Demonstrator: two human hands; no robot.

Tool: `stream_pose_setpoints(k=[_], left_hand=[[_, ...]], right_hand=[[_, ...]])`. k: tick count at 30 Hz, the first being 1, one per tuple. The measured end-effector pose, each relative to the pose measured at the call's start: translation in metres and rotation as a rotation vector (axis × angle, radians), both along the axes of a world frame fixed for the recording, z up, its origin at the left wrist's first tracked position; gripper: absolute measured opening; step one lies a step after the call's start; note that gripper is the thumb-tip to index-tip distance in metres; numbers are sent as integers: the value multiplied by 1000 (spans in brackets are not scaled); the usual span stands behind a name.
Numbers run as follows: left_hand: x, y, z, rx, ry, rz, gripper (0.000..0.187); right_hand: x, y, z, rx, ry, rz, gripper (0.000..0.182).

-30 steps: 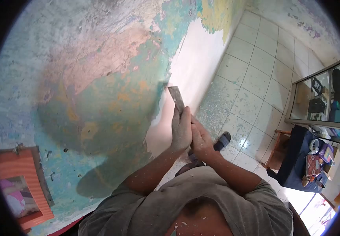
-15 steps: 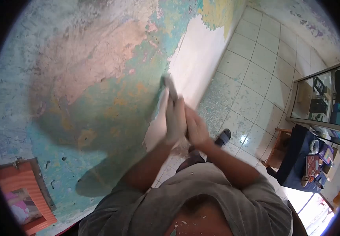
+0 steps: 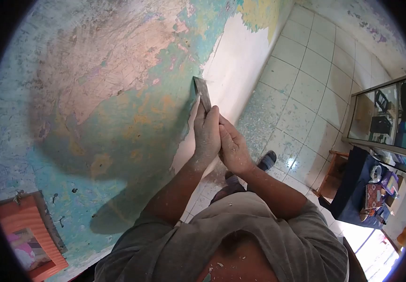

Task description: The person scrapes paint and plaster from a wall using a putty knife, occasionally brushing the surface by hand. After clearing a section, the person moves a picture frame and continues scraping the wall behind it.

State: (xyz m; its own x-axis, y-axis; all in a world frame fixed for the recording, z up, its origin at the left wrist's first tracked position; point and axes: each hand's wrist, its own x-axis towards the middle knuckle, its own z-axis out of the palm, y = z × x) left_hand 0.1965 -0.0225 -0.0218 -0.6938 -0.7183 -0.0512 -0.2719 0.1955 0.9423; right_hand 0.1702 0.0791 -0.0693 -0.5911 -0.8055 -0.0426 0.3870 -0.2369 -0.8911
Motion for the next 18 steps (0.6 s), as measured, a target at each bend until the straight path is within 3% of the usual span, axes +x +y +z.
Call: stream_pose_setpoints(k=[1, 3, 5, 8, 9, 11, 12, 14, 15, 17, 18], left_hand=[[-3, -4, 1, 71, -69, 16, 41], [2, 7, -6, -17, 25, 21, 39], [1, 14, -16, -105, 127, 27, 36], [-8, 16, -10, 10, 135, 136, 38], [-14, 4, 8, 196, -9, 95, 43], [-46, -24, -7, 51, 214, -46, 58], [-46, -23, -8, 48, 216, -47, 58], [-49, -8, 9, 183, -43, -46, 59], [-46, 10, 3, 183, -44, -47, 59], [-40, 47, -13, -101, 228, 365, 46], [-40, 37, -13, -106, 232, 363, 46]], right_hand=[[-5, -8, 1, -10, -224, 54, 48], [0, -2, -4, -40, -158, 9, 48], [5, 10, 1, 39, 73, -45, 49], [-3, 12, 8, 159, 303, -77, 50], [-12, 5, 8, 169, 297, -77, 50], [-45, -23, 10, 80, 32, 12, 53], [-47, -19, 20, 76, 34, 11, 53], [-55, -5, 45, 318, -141, 70, 52], [-48, 3, 41, 318, -143, 69, 52], [-18, 20, 16, 109, 300, -101, 50], [1, 12, -16, 5, 124, -116, 49]])
